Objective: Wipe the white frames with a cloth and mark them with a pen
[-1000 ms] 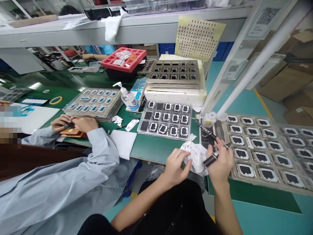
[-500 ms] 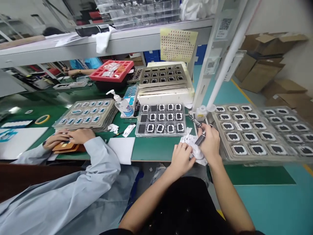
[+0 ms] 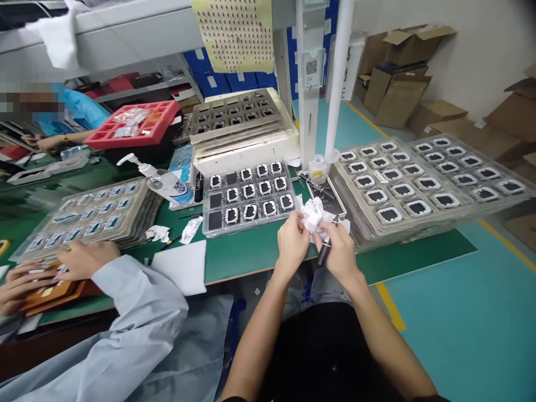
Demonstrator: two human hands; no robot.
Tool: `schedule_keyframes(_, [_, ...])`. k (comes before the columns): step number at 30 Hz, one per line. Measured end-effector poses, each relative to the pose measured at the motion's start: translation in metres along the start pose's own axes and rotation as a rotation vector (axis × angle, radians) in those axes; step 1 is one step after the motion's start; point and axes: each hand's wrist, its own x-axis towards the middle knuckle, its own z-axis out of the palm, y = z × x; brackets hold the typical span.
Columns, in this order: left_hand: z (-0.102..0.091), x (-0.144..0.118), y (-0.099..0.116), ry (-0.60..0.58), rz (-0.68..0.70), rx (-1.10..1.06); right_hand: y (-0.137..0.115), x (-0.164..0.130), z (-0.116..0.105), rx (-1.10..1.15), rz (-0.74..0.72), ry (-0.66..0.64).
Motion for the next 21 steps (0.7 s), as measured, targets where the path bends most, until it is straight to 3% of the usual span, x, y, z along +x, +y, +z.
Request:
schedule_keyframes(3, [-0.011, -0.014, -0.008, 0.012, 0.035, -0.142, -0.001, 0.003, 0.005, -0.029, -0.003, -0.045])
schedule_keyframes(6, [-0.039, -0.031, -0.022, 0.086, 0.036, -0.138, 0.006, -0.002, 0.003, 0.009, -0.014, -0.036])
schedule_keyframes(8, [-0.07, -0.034, -0.035, 0.194, -0.004, -0.051, 0.015, -0.01, 0.004, 0.032, -0.062, 0.02])
schedule_keyframes(11, [-0.127, -0.014, -0.052, 0.383, -0.1, 0.172, 0.025, -0.02, 0.008, 0.025, -0.129, 0.072])
schedule_keyframes(14, [-0.169, 0.02, -0.064, 0.394, -0.194, 0.367, 0.028, -0.022, 0.012, 0.014, -0.132, 0.091])
schedule_keyframes(17, [-0.181, 0.043, -0.067, 0.311, -0.257, 0.467, 0.027, -0.019, 0.013, -0.021, -0.167, 0.096])
schedule_keyframes(21, [-0.175, 0.048, -0.066, 0.274, -0.271, 0.502, 0.027, -0.015, 0.012, -0.057, -0.231, 0.127])
